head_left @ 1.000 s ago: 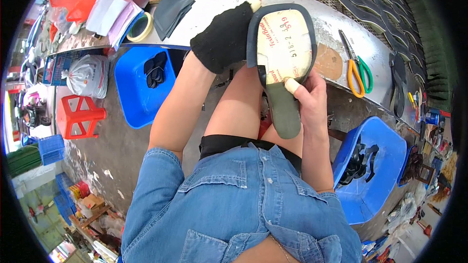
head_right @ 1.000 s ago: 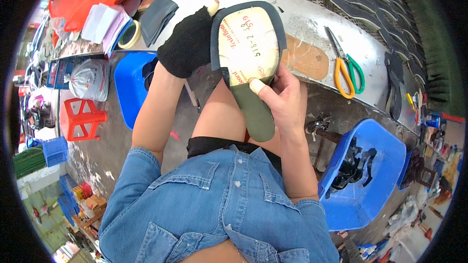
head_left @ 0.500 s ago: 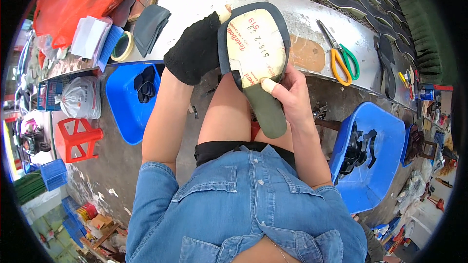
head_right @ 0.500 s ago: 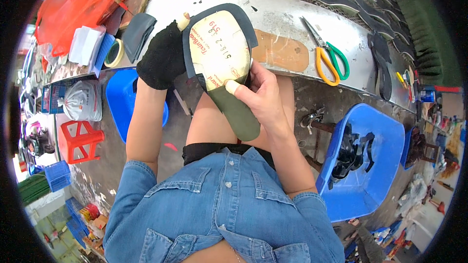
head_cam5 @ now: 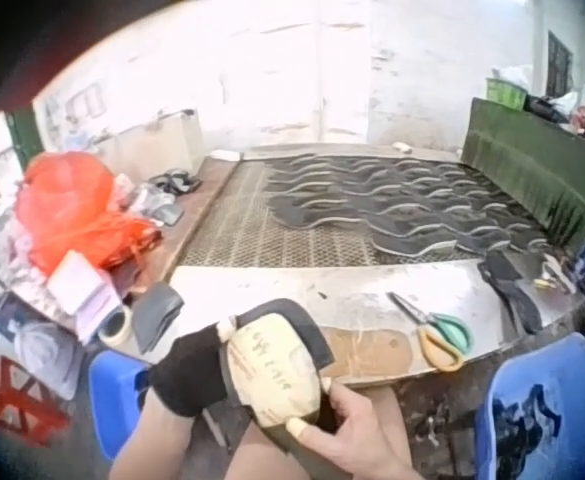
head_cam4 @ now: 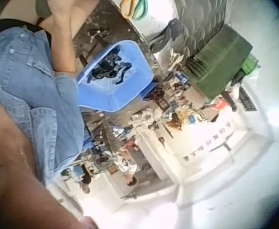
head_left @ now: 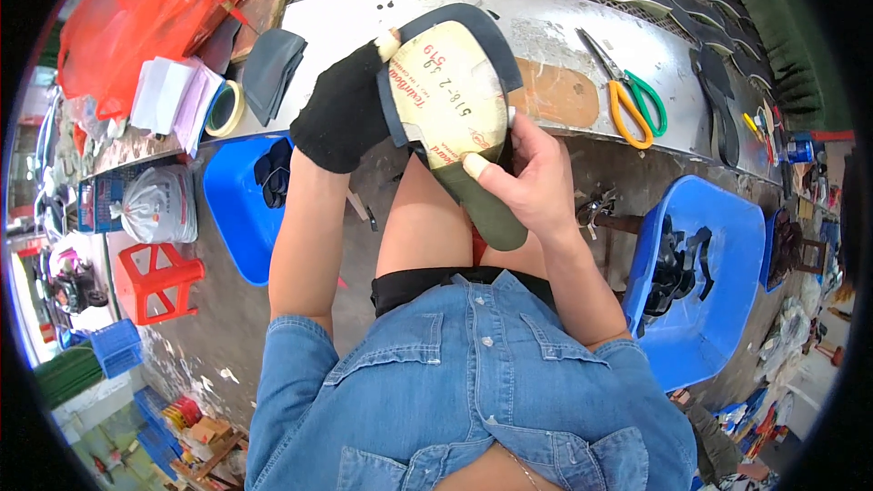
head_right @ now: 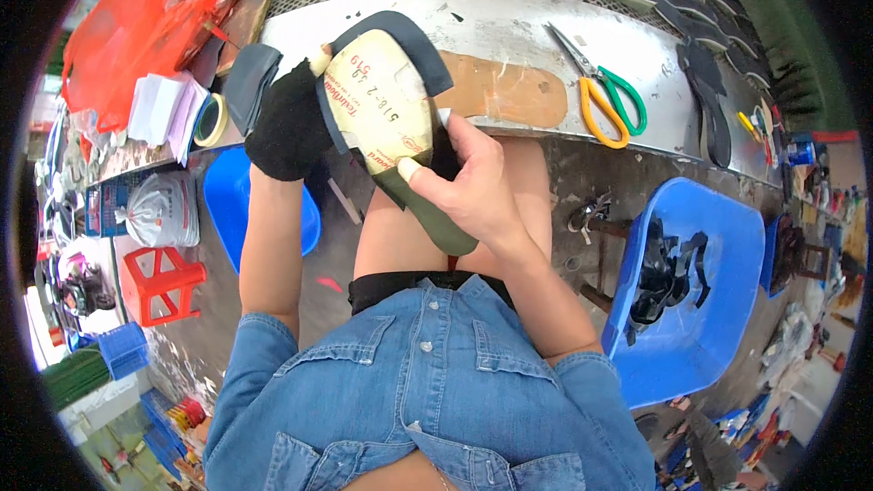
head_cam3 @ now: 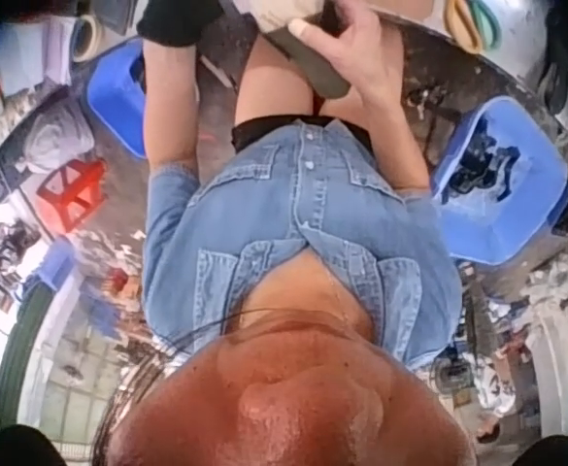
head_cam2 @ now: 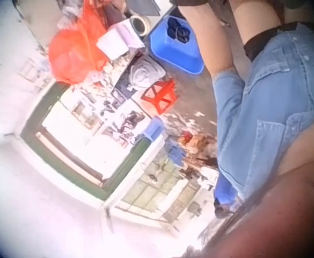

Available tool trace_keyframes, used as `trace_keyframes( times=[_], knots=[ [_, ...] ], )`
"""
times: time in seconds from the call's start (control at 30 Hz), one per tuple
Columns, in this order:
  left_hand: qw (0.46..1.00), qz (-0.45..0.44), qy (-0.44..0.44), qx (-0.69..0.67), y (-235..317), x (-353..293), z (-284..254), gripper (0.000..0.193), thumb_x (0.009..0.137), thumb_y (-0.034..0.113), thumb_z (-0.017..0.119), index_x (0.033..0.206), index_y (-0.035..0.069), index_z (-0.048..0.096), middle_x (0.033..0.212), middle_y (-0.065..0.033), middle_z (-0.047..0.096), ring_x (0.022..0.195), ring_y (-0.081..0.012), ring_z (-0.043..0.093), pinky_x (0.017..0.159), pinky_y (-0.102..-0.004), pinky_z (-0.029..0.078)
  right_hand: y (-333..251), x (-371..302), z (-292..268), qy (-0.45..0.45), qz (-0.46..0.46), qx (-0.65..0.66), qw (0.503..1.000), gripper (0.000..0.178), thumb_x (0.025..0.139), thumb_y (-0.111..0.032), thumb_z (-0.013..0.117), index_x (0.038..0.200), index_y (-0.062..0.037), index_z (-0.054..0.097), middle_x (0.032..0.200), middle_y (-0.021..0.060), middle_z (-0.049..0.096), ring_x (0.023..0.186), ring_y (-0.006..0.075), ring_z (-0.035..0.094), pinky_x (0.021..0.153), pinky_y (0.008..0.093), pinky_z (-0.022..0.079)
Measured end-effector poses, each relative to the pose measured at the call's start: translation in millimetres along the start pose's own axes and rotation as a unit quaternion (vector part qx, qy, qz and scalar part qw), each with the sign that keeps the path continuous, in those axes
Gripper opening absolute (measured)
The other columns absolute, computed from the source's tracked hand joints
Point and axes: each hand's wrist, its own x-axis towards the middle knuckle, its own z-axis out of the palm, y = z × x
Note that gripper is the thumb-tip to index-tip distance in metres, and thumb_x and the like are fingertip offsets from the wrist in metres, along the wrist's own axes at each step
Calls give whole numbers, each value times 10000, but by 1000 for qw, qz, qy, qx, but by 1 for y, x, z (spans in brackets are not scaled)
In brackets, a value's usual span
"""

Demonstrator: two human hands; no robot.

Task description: Assembling and finishing shoe components using adhesive and scissors.

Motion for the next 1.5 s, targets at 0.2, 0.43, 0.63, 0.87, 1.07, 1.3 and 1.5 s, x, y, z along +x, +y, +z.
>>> trace_keyframes(
  times=[0.2, 0.43, 0.63, 0.87, 1.07, 1.3, 1.5],
  knots=[
    [998, 29, -27, -48, -3, 8, -13, 319, 938, 212, 504, 1156, -20, 520, 1136, -152, 584, 1002, -261, 591, 879, -387, 502, -3, 1, 4, 31, -32, -25, 999, 311, 679, -145, 705, 905, 30, 582, 765, 86, 642, 714, 97, 571, 664, 270, 473],
    [780, 200, 328, 493, 71, 64, -127, 416, 847, 299, 613, 1155, 23, 568, 1000, -119, 633, 879, -213, 604, 777, -327, 482, -11, 0, -1, 63, -88, -135, 985, 288, 651, -160, 719, 802, 17, 550, 676, 118, 617, 597, 150, 582, 570, 287, 464],
    [326, 391, 355, 784, 83, 30, -88, 383, 765, 230, 684, 1088, 44, 598, 948, -166, 638, 848, -314, 631, 756, -351, 490, -30, 11, 2, 126, -89, -244, 957, 258, 667, -143, 710, 764, 6, 523, 664, 154, 624, 589, 259, 632, 555, 335, 483],
    [869, 220, 87, 434, -71, -33, 42, 602, 812, 84, 652, 1350, 66, 384, 1161, -76, 560, 956, -136, 559, 811, -272, 462, -26, 23, 3, 181, -100, -259, 943, 263, 662, -139, 714, 818, 3, 557, 693, 162, 634, 634, 289, 647, 568, 353, 493],
    [907, 314, 94, 263, -72, -34, 50, 463, 920, 78, 494, 1362, 35, 362, 1127, -87, 576, 968, -121, 545, 787, -249, 470, -27, 14, -5, 93, -90, 95, 987, 397, 770, 20, 683, 1139, 41, 540, 1042, 104, 642, 915, 156, 628, 809, 274, 503],
    [937, 205, 82, 272, -61, -39, 52, 227, 914, 63, 526, 1130, 25, 586, 992, -48, 631, 864, -96, 587, 760, -241, 496, -10, 10, -20, 75, -80, 189, 976, 386, 753, -6, 709, 1109, 22, 559, 1029, 109, 653, 929, 164, 628, 845, 297, 492],
    [927, 219, 107, 285, -64, -38, 46, 182, 858, 19, 598, 1036, 12, 635, 927, -48, 653, 822, -99, 588, 732, -239, 486, -3, 10, -17, 63, -59, 205, 975, 381, 759, -16, 703, 1111, 21, 562, 1027, 105, 653, 931, 166, 627, 843, 305, 494]
  ],
)
